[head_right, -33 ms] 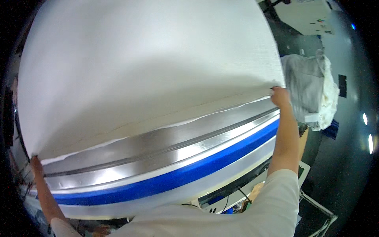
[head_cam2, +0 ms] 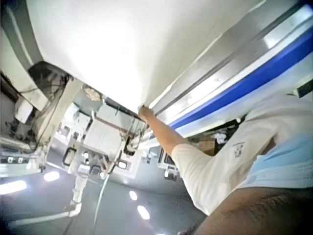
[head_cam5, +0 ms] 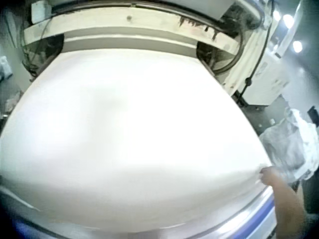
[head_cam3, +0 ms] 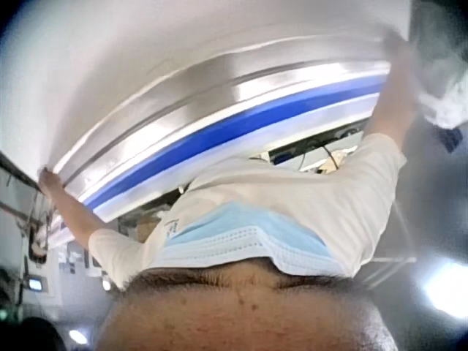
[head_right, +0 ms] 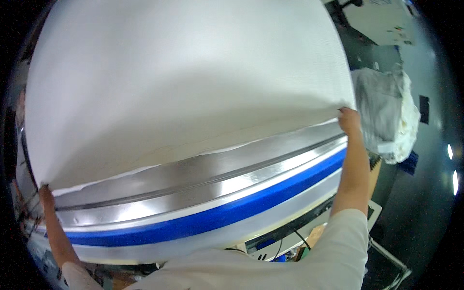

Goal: The person repeatedly folds large white sheets of material on a metal workbench. They align the edges of the sheets and fold them in half, then smooth the folded material with their hands.

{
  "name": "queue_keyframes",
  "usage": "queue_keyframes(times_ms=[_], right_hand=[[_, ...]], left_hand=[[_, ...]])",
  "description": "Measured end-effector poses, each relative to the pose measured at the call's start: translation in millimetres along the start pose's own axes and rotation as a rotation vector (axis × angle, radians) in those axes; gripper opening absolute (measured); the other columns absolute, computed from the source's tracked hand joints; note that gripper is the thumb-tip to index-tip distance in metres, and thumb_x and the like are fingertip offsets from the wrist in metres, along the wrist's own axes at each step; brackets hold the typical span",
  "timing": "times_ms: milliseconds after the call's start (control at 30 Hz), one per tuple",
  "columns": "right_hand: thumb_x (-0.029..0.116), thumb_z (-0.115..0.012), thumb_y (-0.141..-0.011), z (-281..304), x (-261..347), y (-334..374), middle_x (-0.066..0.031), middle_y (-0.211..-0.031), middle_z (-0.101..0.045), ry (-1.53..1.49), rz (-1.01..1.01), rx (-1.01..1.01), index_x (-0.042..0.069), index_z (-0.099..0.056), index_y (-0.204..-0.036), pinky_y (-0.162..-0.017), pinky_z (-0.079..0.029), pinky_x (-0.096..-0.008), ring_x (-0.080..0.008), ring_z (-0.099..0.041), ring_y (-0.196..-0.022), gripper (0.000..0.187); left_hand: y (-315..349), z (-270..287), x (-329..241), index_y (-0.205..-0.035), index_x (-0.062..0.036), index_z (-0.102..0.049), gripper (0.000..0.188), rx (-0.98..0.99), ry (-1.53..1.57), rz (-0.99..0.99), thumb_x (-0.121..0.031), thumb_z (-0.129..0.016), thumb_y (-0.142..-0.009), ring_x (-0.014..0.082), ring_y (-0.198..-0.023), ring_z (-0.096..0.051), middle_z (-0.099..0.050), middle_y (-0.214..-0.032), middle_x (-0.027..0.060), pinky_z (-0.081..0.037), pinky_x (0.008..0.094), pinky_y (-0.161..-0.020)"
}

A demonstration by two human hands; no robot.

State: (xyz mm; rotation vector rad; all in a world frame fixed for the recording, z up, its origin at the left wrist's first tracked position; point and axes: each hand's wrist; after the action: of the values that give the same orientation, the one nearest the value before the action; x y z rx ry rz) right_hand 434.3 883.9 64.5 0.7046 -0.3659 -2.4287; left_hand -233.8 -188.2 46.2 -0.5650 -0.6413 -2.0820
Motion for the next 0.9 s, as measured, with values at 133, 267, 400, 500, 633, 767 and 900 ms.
queue_keyframes(times_ms=[133,267,400,500,633,767,900], right_hand=[[0.007,-0.054,-0.081,33.5,-12.7,27.3,-0.0136,-0.106,-0.067,0.025,-0.005,-0.047,0.014,-0.066,-0.113,-0.084,-0.051,-0.0415,-0.0324,-0.063,-0.098,0.035],[0.007,-0.051,-0.080,68.7,-14.9,45.4,-0.0139,-0.109,-0.067,0.107,0.045,-0.072,0.015,-0.066,-0.113,-0.093,-0.045,-0.0408,-0.0319,-0.062,-0.102,0.038],[0.012,-0.053,-0.082,63.6,-110.6,40.8,-0.0178,-0.104,-0.067,-0.044,0.218,-0.224,0.004,-0.066,-0.107,-0.083,-0.049,-0.0433,-0.0370,-0.063,-0.095,0.029],[0.011,-0.052,-0.082,83.3,-97.6,62.9,-0.0190,-0.099,-0.067,-0.001,0.225,-0.124,0.008,-0.066,-0.109,-0.083,-0.048,-0.0436,-0.0380,-0.062,-0.094,0.030],[0.008,-0.054,-0.079,62.8,-134.0,93.8,-0.0185,-0.095,-0.067,0.151,0.335,-0.092,0.010,-0.067,-0.106,-0.081,-0.048,-0.0452,-0.0384,-0.062,-0.091,0.030],[0.006,-0.059,-0.073,23.6,-129.9,128.4,-0.0158,-0.092,-0.068,0.255,0.363,0.029,0.011,-0.069,-0.103,-0.077,-0.049,-0.0454,-0.0361,-0.063,-0.085,0.032],[0.008,-0.060,-0.072,4.5,-110.5,159.3,-0.0120,-0.089,-0.069,0.394,0.414,0.140,0.013,-0.070,-0.100,-0.077,-0.050,-0.0439,-0.0313,-0.064,-0.084,0.031]], left_hand=[[-1.1,48.6,-66.8,-0.109,-0.0091,-0.063,0.028,0.185,0.114,0.085,-0.009,-0.042,-0.090,0.0315,-0.109,-0.055,-0.062,-0.112,0.0135,-0.039,0.0432,-0.099],[10.9,139.8,-77.3,-0.118,-0.0131,-0.061,0.036,0.258,0.098,0.155,-0.003,-0.046,-0.086,0.0277,-0.111,-0.057,-0.063,-0.118,0.0074,-0.036,0.0437,-0.104],[18.7,188.5,-57.1,-0.115,-0.0165,-0.062,0.037,0.225,0.143,0.134,-0.002,-0.045,-0.085,0.0255,-0.109,-0.059,-0.065,-0.114,0.0065,-0.031,0.0422,-0.111],[59.8,191.1,-15.8,-0.113,-0.0162,-0.061,0.035,0.275,0.112,0.068,-0.002,-0.049,-0.083,0.0266,-0.107,-0.059,-0.066,-0.112,0.0063,-0.032,0.0452,-0.109],[105.8,154.2,-11.3,-0.109,-0.0142,-0.064,0.037,0.287,0.110,-0.091,0.001,-0.049,-0.079,0.0256,-0.105,-0.061,-0.067,-0.110,0.0065,-0.031,0.0492,-0.108],[159.1,119.5,-36.6,-0.105,-0.0162,-0.068,0.035,0.529,0.102,-0.149,-0.001,-0.051,-0.078,0.0248,-0.106,-0.061,-0.067,-0.111,0.0056,-0.030,0.0483,-0.110],[179.2,127.4,-82.3,-0.105,-0.0187,-0.069,0.032,0.825,-0.026,-0.226,-0.007,-0.057,-0.077,0.0234,-0.107,-0.061,-0.068,-0.109,0.0041,-0.031,0.0471,-0.109]])
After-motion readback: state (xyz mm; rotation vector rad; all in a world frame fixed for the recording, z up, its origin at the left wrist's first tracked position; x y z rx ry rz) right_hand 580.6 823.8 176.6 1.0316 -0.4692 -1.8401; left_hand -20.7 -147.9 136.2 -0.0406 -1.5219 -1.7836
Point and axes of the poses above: each hand's wrist, its own y-axis away from the middle knuckle, its own z-axis out of the back of the hand, x = y × z
